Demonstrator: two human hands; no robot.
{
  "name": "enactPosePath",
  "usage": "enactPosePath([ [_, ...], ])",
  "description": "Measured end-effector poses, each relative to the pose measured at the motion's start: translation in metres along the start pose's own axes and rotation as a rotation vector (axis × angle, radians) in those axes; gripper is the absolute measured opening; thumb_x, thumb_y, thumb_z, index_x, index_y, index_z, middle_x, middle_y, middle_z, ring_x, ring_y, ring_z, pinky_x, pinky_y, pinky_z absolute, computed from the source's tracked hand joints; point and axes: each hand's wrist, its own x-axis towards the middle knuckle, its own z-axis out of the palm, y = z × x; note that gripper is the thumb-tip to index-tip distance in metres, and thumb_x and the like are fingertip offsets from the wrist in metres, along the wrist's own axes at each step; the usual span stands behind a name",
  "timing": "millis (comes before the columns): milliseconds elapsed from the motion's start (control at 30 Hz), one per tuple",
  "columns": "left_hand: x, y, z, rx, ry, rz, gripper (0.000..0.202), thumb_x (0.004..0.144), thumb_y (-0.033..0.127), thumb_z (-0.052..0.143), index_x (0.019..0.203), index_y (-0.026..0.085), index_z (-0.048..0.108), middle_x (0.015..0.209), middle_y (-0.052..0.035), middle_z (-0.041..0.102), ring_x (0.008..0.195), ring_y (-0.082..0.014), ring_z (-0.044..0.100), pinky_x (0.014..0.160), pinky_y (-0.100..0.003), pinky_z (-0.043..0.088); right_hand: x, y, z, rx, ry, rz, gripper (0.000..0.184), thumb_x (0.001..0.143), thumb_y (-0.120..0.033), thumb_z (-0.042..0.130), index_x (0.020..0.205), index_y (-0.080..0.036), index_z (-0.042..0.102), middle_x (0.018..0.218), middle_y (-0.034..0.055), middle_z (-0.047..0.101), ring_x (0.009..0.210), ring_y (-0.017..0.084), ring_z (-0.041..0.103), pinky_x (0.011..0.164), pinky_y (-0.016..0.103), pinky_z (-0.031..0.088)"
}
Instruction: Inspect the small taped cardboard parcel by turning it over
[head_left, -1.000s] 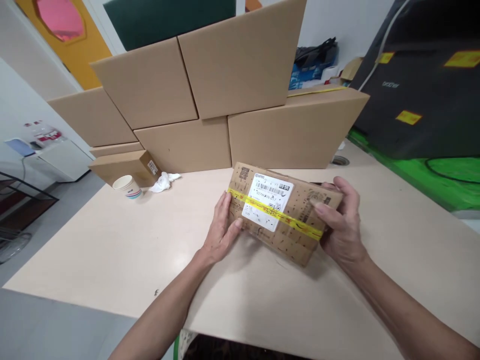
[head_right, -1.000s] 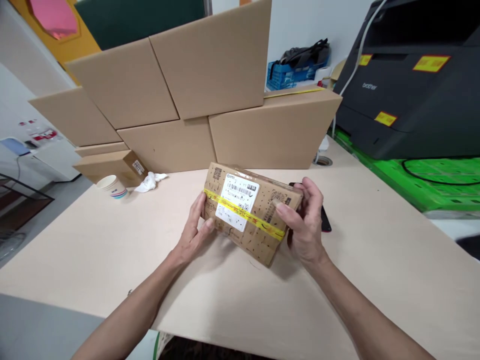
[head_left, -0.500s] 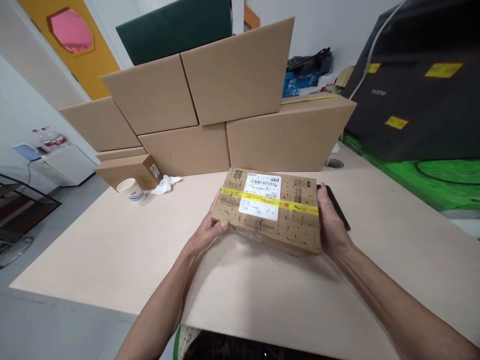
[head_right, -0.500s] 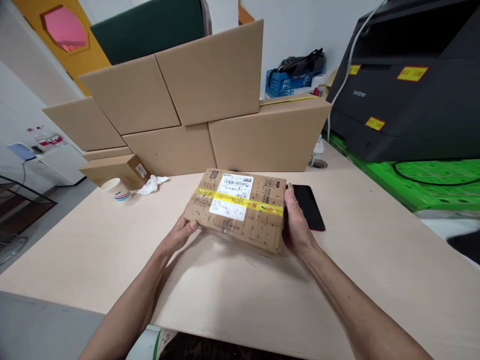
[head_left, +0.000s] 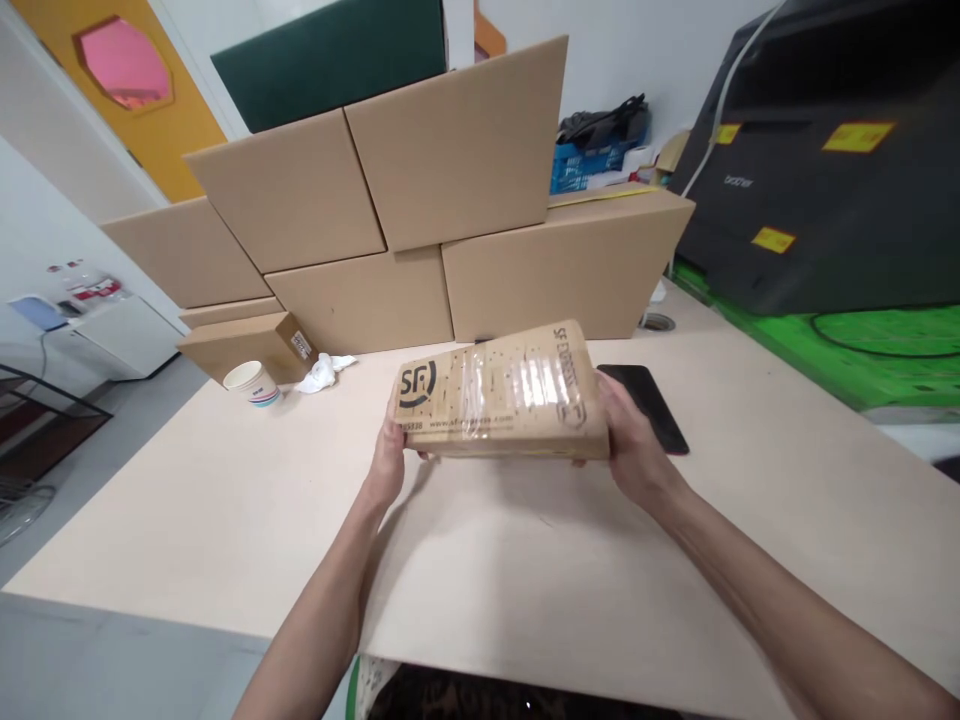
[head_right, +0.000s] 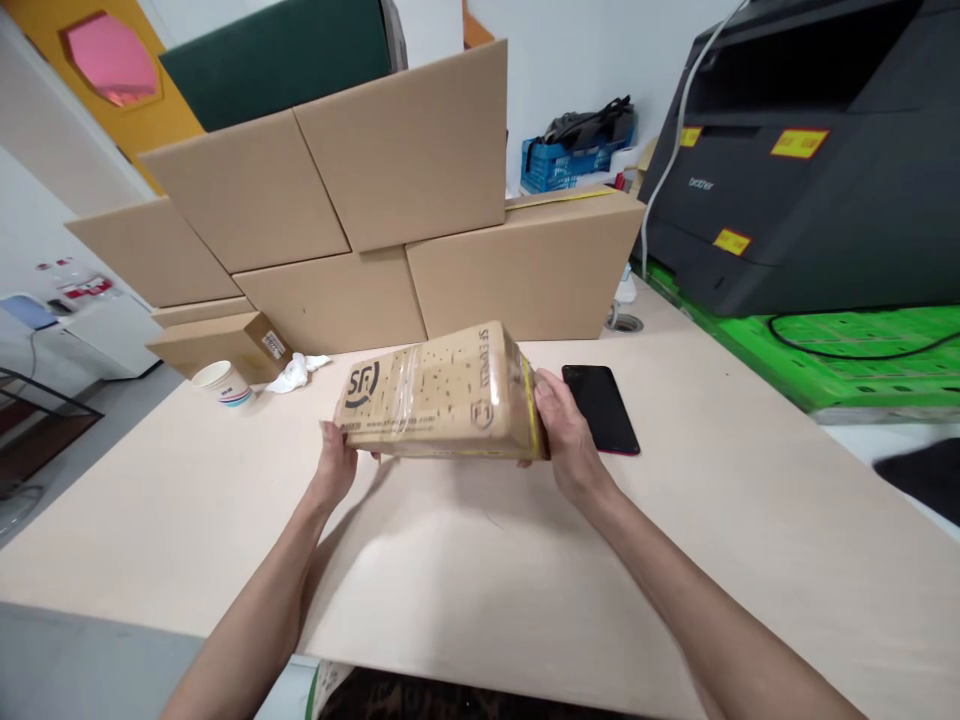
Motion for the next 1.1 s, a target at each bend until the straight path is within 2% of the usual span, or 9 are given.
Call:
enactPosePath([
  [167,0.001,0.008,-0.002,-0.025,-0.105,0.023,0.102,0.082,0.068,0.077,0.165,0.031,0.032,0.166,-0.0113,0.043,0.143,-0.0355,0.050,0.103,-0.040,0.055,0.004,0.000,-0.002,0.129,-0.121,0.306,0.048,0.092,-0.063,0.060,0.123,-0.029,0.072,0.092,0.0088,0.080,0.071,0.028,0.073,0.045,0.037,0.055],
  [267,0.005,0.014,0.002,-0.050,-0.056,-0.068,0.081,0.088,0.053,0.078,0.159,0.031,0.045,0.157,-0.0099,0.054,0.107,-0.0230,0.067,0.078,-0.029,0.057,0.007,0.005,-0.001,0.157,-0.141,0.399,0.046,0.094,-0.060,0.058,0.122,-0.028,0.074,0.098,0.0119,0.083,0.085,0.033,0.077,0.058,0.046,0.063],
  [367,0.007,0.014,0.008,-0.077,0.076,-0.171,0.062,0.088,0.056,0.076,0.140,0.025,0.065,0.128,-0.0078,0.070,0.067,-0.0093,0.054,0.052,-0.021,0.045,0.005,0.007,0.006,0.165,-0.094,0.377,0.048,0.094,-0.061,0.056,0.128,-0.032,0.073,0.118,0.0093,0.082,0.115,0.037,0.074,0.082,0.054,0.065],
  [500,0.007,0.011,0.015,-0.217,0.222,-0.246,0.056,0.077,0.059,0.086,0.116,0.021,0.074,0.085,0.0011,0.068,0.059,-0.0070,0.048,0.049,-0.018,0.041,-0.001,0.001,0.016,0.188,-0.003,0.229,0.052,0.093,-0.067,0.057,0.136,-0.039,0.067,0.145,-0.0003,0.070,0.143,0.032,0.057,0.106,0.051,0.057],
  [600,0.008,0.012,0.015,-0.304,0.219,-0.282,0.053,0.070,0.056,0.092,0.106,0.020,0.076,0.072,0.0044,0.063,0.057,-0.0066,0.049,0.051,-0.018,0.041,-0.004,-0.006,0.017,0.163,-0.050,0.170,0.061,0.095,-0.078,0.047,0.140,-0.040,0.063,0.149,0.0005,0.067,0.143,0.032,0.057,0.102,0.051,0.059],
  [700,0.010,0.013,0.011,-0.295,0.208,-0.276,0.050,0.070,0.051,0.093,0.107,0.020,0.078,0.093,-0.0010,0.075,0.067,-0.0087,0.059,0.060,-0.020,0.047,-0.005,-0.009,0.013,0.133,-0.092,0.135,0.063,0.092,-0.082,0.047,0.136,-0.039,0.065,0.145,0.0030,0.069,0.131,0.033,0.065,0.078,0.044,0.065],
  [800,0.010,0.012,0.007,-0.193,0.179,-0.222,0.057,0.076,0.051,0.088,0.123,0.021,0.076,0.130,-0.0091,0.076,0.110,-0.0223,0.070,0.090,-0.030,0.055,-0.005,-0.007,0.010,0.108,-0.106,0.137,0.056,0.087,-0.076,0.062,0.129,-0.039,0.067,0.141,0.0043,0.071,0.114,0.030,0.072,0.059,0.033,0.060],
  [900,0.009,0.010,0.005,-0.097,0.105,-0.188,0.073,0.086,0.061,0.076,0.147,0.023,0.062,0.159,-0.0111,0.057,0.148,-0.0329,0.050,0.117,-0.042,0.044,-0.005,-0.002,0.009,0.081,-0.139,0.207,0.055,0.082,-0.072,0.071,0.124,-0.037,0.069,0.137,0.0073,0.072,0.089,0.025,0.076,0.053,0.031,0.056],
  [1100,0.005,0.004,0.001,0.013,0.004,-0.094,0.101,0.084,0.059,0.079,0.167,0.031,0.028,0.173,-0.0104,0.036,0.155,-0.0346,0.040,0.121,-0.046,0.041,-0.005,0.001,0.011,0.068,-0.036,0.094,0.049,0.078,-0.071,0.075,0.100,-0.027,0.073,0.090,0.0034,0.076,0.063,0.018,0.066,0.054,0.031,0.051],
])
